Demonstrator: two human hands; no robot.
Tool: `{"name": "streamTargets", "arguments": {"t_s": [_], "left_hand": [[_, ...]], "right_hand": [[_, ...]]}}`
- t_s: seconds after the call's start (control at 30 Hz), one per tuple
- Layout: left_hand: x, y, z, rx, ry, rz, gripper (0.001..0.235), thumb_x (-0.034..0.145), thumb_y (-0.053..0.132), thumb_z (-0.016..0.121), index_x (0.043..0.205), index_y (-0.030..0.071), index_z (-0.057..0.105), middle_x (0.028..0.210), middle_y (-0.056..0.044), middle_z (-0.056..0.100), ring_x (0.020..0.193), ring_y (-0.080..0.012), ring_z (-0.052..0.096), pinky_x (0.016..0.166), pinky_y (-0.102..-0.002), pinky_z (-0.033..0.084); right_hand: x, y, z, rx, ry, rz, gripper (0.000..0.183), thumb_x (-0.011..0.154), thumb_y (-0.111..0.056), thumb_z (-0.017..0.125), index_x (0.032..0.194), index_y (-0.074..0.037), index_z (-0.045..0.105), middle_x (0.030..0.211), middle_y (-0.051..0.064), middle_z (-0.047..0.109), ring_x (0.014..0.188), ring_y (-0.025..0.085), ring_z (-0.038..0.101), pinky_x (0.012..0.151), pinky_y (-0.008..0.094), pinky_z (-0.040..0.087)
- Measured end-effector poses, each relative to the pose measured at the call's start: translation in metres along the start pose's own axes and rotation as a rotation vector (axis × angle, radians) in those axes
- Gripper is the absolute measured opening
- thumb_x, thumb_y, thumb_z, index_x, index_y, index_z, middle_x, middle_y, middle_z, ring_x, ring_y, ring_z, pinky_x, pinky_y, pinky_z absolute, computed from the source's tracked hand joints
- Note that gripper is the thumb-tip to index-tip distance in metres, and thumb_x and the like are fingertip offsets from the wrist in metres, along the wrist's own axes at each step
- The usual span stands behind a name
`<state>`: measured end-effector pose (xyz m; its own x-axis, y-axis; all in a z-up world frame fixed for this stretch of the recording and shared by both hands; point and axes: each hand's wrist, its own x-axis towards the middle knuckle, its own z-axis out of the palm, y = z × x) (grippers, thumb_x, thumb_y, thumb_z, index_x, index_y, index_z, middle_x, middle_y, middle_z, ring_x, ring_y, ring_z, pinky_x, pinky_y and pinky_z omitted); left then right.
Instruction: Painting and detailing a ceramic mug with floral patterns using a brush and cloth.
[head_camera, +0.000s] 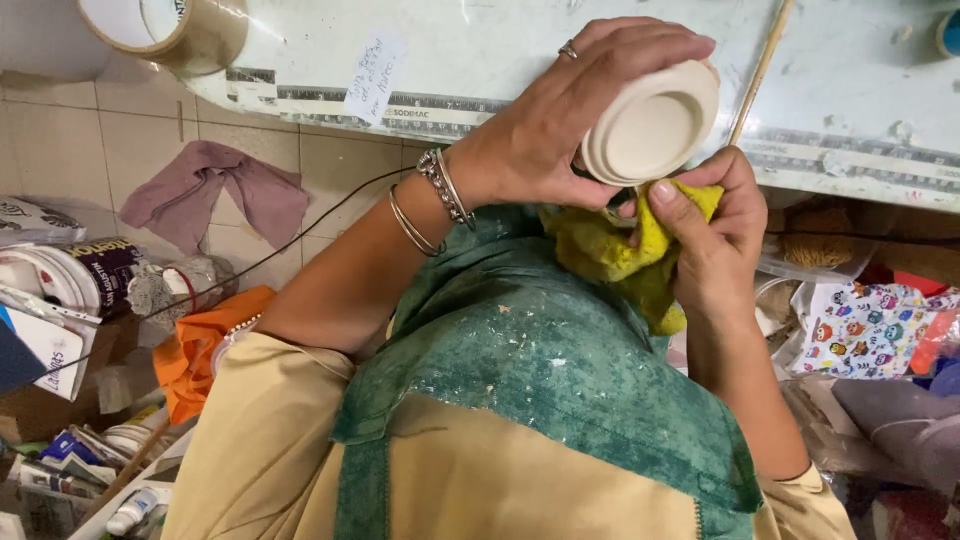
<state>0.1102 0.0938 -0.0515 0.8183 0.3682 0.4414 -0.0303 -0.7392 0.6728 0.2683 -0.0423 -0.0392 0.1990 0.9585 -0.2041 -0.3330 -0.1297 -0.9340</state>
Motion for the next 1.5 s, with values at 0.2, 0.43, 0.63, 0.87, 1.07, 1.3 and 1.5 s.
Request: {"name": "streamTargets", "arguments": {"t_s": [0.2, 0.43, 0.63, 0.87, 1.07, 1.3, 1.5], "left_hand": [[-0.001, 0.002, -0.006, -0.035, 0.002, -0.085, 0.109, 0.080, 0.026, 0.107, 0.141, 0.011, 0.018, 0.149, -0.006, 0.030, 0.142, -0.0257, 0.036, 0.123, -0.040, 0.029], [0.002, 0.003, -0.006, -0.074, 0.029, -0.070, 0.097, 0.081, 0.028, 0.096, 0.139, 0.009, 0.021, 0.146, -0.007, 0.034, 0.140, -0.0253, 0.038, 0.121, -0.039, 0.031], [0.001, 0.001, -0.004, -0.080, 0.063, -0.089, 0.100, 0.078, 0.033, 0.097, 0.139, 0.011, 0.021, 0.145, -0.006, 0.035, 0.138, -0.0254, 0.040, 0.119, -0.038, 0.033], [0.000, 0.005, -0.007, -0.156, 0.125, -0.191, 0.104, 0.074, 0.033, 0.100, 0.139, 0.014, 0.020, 0.142, -0.007, 0.043, 0.135, -0.0250, 0.046, 0.117, -0.036, 0.036], [-0.004, 0.006, -0.002, -0.192, 0.122, -0.131, 0.094, 0.084, 0.050, 0.081, 0.145, 0.025, 0.015, 0.153, -0.009, 0.020, 0.145, -0.0298, 0.032, 0.124, -0.055, 0.035], [-0.003, 0.012, -0.004, -0.171, 0.178, -0.113, 0.077, 0.077, 0.026, 0.086, 0.129, 0.016, 0.031, 0.125, -0.009, 0.045, 0.120, -0.0283, 0.051, 0.103, -0.039, 0.052], [0.002, 0.027, -0.015, -0.121, 0.202, -0.121, 0.053, 0.073, 0.044, 0.073, 0.101, 0.006, 0.048, 0.090, -0.004, 0.056, 0.077, -0.0200, 0.058, 0.061, -0.028, 0.052]], "right_hand": [[-0.002, 0.017, -0.017, -0.023, -0.152, -0.181, 0.022, 0.088, -0.003, 0.054, 0.091, -0.009, 0.032, 0.100, 0.026, 0.058, 0.059, 0.025, 0.055, 0.056, 0.028, 0.047], [0.004, 0.006, -0.007, -0.038, -0.124, -0.133, 0.022, 0.086, -0.004, 0.060, 0.088, -0.009, 0.038, 0.084, 0.019, 0.060, 0.066, 0.021, 0.061, 0.059, 0.025, 0.053], [0.004, -0.001, 0.003, -0.036, -0.099, -0.129, 0.021, 0.089, -0.003, 0.055, 0.091, -0.009, 0.036, 0.081, 0.020, 0.059, 0.061, 0.019, 0.057, 0.053, 0.023, 0.048], [0.004, 0.016, -0.015, -0.327, -0.145, -0.381, 0.032, 0.088, -0.003, 0.059, 0.108, -0.002, 0.035, 0.094, 0.017, 0.062, 0.093, 0.022, 0.063, 0.075, 0.024, 0.050], [0.000, -0.024, 0.003, -0.036, 0.007, -0.333, 0.026, 0.089, -0.013, 0.061, 0.102, -0.012, 0.039, 0.081, 0.010, 0.061, 0.067, 0.015, 0.062, 0.052, 0.020, 0.047], [0.007, -0.055, 0.021, 0.180, 0.061, -0.182, 0.030, 0.085, -0.017, 0.067, 0.094, -0.014, 0.040, 0.093, 0.019, 0.061, 0.051, 0.014, 0.046, 0.047, 0.020, 0.040], [0.010, -0.047, 0.019, -0.142, 0.013, -0.418, 0.026, 0.087, -0.002, 0.060, 0.094, -0.012, 0.037, 0.091, 0.018, 0.058, 0.095, 0.024, 0.062, 0.096, 0.034, 0.048]]}}
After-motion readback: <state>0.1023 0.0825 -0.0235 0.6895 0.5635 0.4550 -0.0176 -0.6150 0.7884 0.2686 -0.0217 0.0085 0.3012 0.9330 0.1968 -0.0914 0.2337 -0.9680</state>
